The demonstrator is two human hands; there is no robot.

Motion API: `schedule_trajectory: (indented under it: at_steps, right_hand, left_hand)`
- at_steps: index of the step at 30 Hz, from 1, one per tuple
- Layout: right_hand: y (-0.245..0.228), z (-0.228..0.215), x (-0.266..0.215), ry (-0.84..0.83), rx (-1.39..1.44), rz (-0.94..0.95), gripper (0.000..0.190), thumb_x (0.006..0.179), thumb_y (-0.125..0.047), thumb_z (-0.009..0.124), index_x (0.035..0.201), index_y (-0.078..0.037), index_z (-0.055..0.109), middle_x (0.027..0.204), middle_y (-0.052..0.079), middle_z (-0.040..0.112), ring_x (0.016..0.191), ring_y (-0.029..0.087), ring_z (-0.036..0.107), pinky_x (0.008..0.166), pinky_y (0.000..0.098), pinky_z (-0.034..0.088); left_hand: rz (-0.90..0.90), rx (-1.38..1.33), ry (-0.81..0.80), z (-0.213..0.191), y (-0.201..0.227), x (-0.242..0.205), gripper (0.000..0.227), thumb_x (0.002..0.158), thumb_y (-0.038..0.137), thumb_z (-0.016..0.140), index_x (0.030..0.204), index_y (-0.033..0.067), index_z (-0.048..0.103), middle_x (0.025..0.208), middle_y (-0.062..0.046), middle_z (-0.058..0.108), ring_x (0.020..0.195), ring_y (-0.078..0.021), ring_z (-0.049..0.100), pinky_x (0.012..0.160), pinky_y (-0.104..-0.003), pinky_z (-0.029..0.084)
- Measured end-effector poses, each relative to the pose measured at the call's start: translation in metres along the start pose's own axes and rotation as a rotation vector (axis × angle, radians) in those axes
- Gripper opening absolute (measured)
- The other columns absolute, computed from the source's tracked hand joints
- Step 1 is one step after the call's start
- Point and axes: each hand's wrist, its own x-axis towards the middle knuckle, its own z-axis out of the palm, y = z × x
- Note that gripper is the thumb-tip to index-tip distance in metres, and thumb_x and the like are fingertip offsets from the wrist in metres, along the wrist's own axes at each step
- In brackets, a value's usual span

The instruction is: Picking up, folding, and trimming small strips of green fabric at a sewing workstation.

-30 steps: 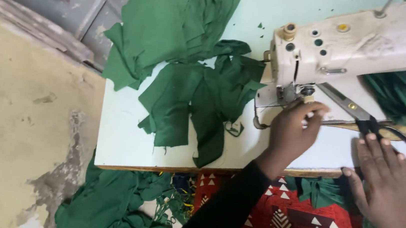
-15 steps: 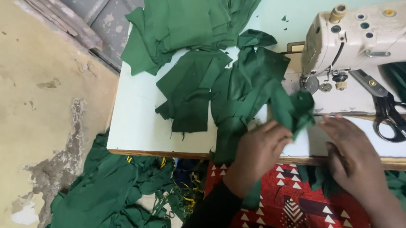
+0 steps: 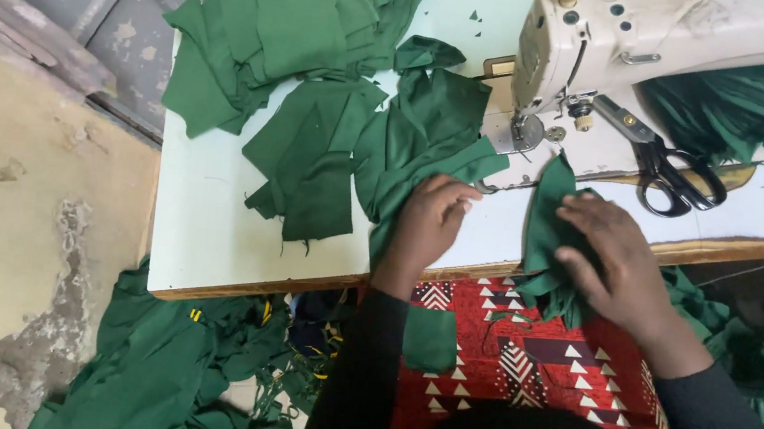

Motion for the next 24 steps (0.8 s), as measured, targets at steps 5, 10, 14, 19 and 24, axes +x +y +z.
schedule_trajectory:
  at_steps: [5, 10, 14, 19, 24]
  right_hand:
    - [-0.014, 0.025, -0.015, -0.069, -0.146, 0.032, 0.059, 0.081, -0.034, 0.079, 0.132, -0.008, 0.066, 0.130, 0.016, 0.067, 0.125, 0.041, 0.060, 0.112, 0.0545, 0.043]
    - [0.017, 0.002, 0.005, -0.085, 0.184, 0.300, 0.025, 0.096, -0.017, 0.066, 0.117, -0.004, 0.073, 0.113, 0.023, 0.073, 0.113, 0.050, 0.064, 0.099, 0.0603, 0.049]
    - [0.085, 0.017, 0.009, -0.079, 0.449, 0.683, 0.021, 0.103, -0.028, 0.069, 0.086, -0.015, 0.072, 0.071, 0.001, 0.068, 0.076, 0.019, 0.066, 0.081, 0.0347, 0.050]
    - [0.085, 0.012, 0.023, 0.009, 0.622, 0.810, 0.012, 0.106, -0.022, 0.064, 0.102, -0.015, 0.073, 0.070, 0.003, 0.066, 0.064, 0.014, 0.066, 0.059, 0.0262, 0.051]
    - [0.081, 0.006, 0.005, 0.243, 1.107, 1.002, 0.015, 0.103, -0.016, 0.057, 0.118, -0.014, 0.062, 0.088, 0.008, 0.071, 0.075, 0.023, 0.077, 0.056, 0.0278, 0.062]
  left_hand:
    - [0.054, -0.020, 0.080, 0.002, 0.008, 0.005, 0.023, 0.099, 0.007, 0.059, 0.113, 0.0193, 0.073, 0.104, -0.006, 0.067, 0.098, -0.0315, 0.070, 0.084, -0.039, 0.059]
    - [0.015, -0.113, 0.003, 0.028, 0.064, -0.040, 0.022, 0.099, 0.004, 0.061, 0.111, 0.0183, 0.073, 0.103, -0.004, 0.067, 0.088, -0.0231, 0.070, 0.071, -0.031, 0.058]
    - [-0.219, -0.034, -0.276, 0.057, 0.046, -0.070, 0.026, 0.099, 0.024, 0.062, 0.118, 0.0100, 0.074, 0.103, -0.020, 0.075, 0.097, -0.0422, 0.072, 0.078, -0.049, 0.059]
    - [-0.300, -0.132, -0.276, 0.108, 0.041, -0.084, 0.048, 0.097, 0.042, 0.065, 0.135, 0.0114, 0.066, 0.122, -0.025, 0.070, 0.121, -0.0463, 0.063, 0.104, -0.057, 0.048]
    - [-0.599, -0.817, -0.127, 0.130, 0.023, -0.084, 0.031, 0.098, 0.036, 0.076, 0.118, 0.0126, 0.072, 0.095, -0.010, 0.076, 0.081, -0.0061, 0.068, 0.072, -0.016, 0.052]
